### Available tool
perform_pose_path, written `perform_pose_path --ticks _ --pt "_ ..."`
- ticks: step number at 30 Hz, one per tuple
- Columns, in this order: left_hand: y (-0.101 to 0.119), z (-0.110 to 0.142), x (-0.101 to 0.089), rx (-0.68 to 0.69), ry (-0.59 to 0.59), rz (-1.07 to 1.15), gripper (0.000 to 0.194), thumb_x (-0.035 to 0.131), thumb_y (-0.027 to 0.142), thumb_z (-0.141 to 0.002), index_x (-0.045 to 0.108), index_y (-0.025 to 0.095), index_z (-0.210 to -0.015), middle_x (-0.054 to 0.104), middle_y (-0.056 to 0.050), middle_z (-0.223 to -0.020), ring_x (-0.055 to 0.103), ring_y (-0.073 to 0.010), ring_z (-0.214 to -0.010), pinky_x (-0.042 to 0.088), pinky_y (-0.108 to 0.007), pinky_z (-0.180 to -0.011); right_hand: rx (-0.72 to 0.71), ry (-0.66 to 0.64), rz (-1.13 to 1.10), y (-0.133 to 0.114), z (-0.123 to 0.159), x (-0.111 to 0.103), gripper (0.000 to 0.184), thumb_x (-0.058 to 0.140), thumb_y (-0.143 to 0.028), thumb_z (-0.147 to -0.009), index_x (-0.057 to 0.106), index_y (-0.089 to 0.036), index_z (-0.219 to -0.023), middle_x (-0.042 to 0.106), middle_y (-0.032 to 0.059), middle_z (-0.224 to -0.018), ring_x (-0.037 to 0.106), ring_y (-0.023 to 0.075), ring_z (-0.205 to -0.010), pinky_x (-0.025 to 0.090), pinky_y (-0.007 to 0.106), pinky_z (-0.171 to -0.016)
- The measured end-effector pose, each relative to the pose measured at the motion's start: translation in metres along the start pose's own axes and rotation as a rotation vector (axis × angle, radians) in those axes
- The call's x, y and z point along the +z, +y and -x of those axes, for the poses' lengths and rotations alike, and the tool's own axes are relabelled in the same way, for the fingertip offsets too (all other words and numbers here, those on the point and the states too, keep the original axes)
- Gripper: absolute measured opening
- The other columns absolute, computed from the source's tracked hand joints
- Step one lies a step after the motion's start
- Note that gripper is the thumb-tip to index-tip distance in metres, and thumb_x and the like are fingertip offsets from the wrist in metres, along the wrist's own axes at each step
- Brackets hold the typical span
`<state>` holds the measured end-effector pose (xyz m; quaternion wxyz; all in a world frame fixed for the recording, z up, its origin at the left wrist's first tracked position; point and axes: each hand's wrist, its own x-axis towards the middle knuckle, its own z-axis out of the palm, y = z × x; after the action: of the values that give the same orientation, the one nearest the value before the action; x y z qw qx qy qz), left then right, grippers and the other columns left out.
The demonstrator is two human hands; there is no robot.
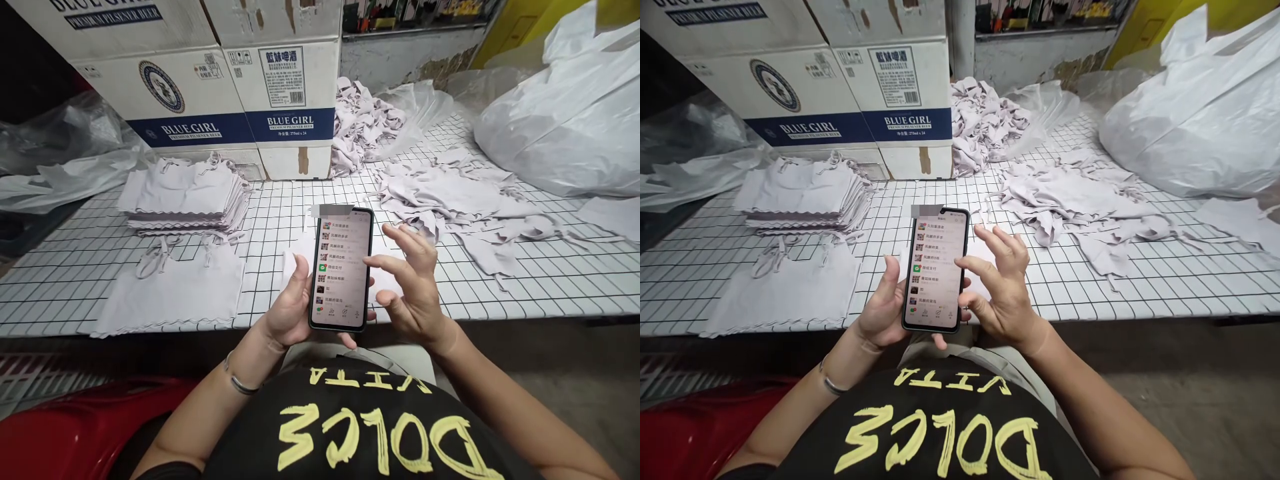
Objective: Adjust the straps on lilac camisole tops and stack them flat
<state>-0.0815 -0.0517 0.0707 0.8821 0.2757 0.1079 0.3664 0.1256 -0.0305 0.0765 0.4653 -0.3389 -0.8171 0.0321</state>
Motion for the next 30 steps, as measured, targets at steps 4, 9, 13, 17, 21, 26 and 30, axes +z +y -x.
perform_pose_path --ticks 4,9,13,17,21,26,30 --pt "0.001 0.001 0.0 0.004 0.025 0.04 0.086 0.01 0.075 -0.087 0.038 0.02 -0.147 0.053 -0.022 -0.136 0.06 -0.038 -0.113 0.06 -0.046 -0.068 -0.147 -0.059 -0.097 -0.015 0.011 -0.002 0.052 0.035 -0.065 -0.1 0.067 -0.024 -0.101 0.044 0.0076 -0.141 0.036 0.0356 -0.13 0.021 0.06 -0.111" --pt "0.002 0.0 0.005 0.026 0.129 0.09 0.084 0.011 0.071 -0.09 0.038 0.016 -0.147 0.059 -0.021 -0.129 0.06 -0.0338 -0.113 0.053 -0.049 -0.088 -0.273 -0.167 -0.163 -0.021 0.019 0.001 0.051 0.036 -0.063 -0.101 0.071 -0.025 -0.1 0.044 0.0071 -0.142 0.035 0.0344 -0.13 0.017 0.059 -0.112" --pt "0.003 0.001 0.006 0.005 0.116 0.105 0.084 0.012 0.073 -0.089 0.037 0.018 -0.147 0.06 -0.02 -0.128 0.061 -0.0329 -0.112 0.051 -0.05 -0.09 -0.299 -0.217 -0.16 -0.016 0.017 0.003 0.051 0.039 -0.065 -0.099 0.073 -0.027 -0.105 0.041 0.0079 -0.145 0.033 0.037 -0.132 0.011 0.062 -0.112" --pt "0.003 0.001 0.005 0.018 0.126 0.097 0.084 0.011 0.073 -0.089 0.037 0.018 -0.147 0.059 -0.02 -0.129 0.061 -0.0328 -0.112 0.051 -0.049 -0.09 -0.287 -0.231 -0.154 -0.015 0.016 0.003 0.049 0.042 -0.065 -0.098 0.073 -0.028 -0.107 0.041 0.0075 -0.145 0.032 0.0372 -0.133 0.01 0.062 -0.112" --pt "0.003 0.001 0.003 0.033 0.136 0.093 0.082 0.012 0.072 -0.09 0.037 0.019 -0.147 0.059 -0.019 -0.129 0.061 -0.0326 -0.113 0.053 -0.048 -0.088 -0.28 -0.218 -0.138 -0.014 0.014 0.0 0.047 0.044 -0.066 -0.097 0.073 -0.029 -0.105 0.043 0.0069 -0.143 0.033 0.037 -0.132 0.013 0.063 -0.111" --pt "0.005 0.0 0.005 0.015 0.105 0.087 0.084 0.007 0.072 -0.089 0.037 0.019 -0.147 0.06 -0.019 -0.128 0.061 -0.0325 -0.112 0.055 -0.049 -0.084 -0.222 -0.075 -0.128 -0.014 0.012 -0.007 0.05 0.039 -0.066 -0.098 0.073 -0.029 -0.102 0.048 0.0054 -0.139 0.037 0.0357 -0.129 0.019 0.063 -0.111" --pt "0.006 0.0 0.007 0.019 0.085 0.082 0.086 0.004 0.072 -0.088 0.039 0.019 -0.146 0.061 -0.019 -0.127 0.062 -0.0318 -0.11 0.056 -0.048 -0.082 -0.211 -0.049 -0.108 -0.016 0.011 -0.006 0.052 0.036 -0.066 -0.099 0.073 -0.028 -0.097 0.05 0.0043 -0.137 0.039 0.0343 -0.129 0.019 0.061 -0.112"
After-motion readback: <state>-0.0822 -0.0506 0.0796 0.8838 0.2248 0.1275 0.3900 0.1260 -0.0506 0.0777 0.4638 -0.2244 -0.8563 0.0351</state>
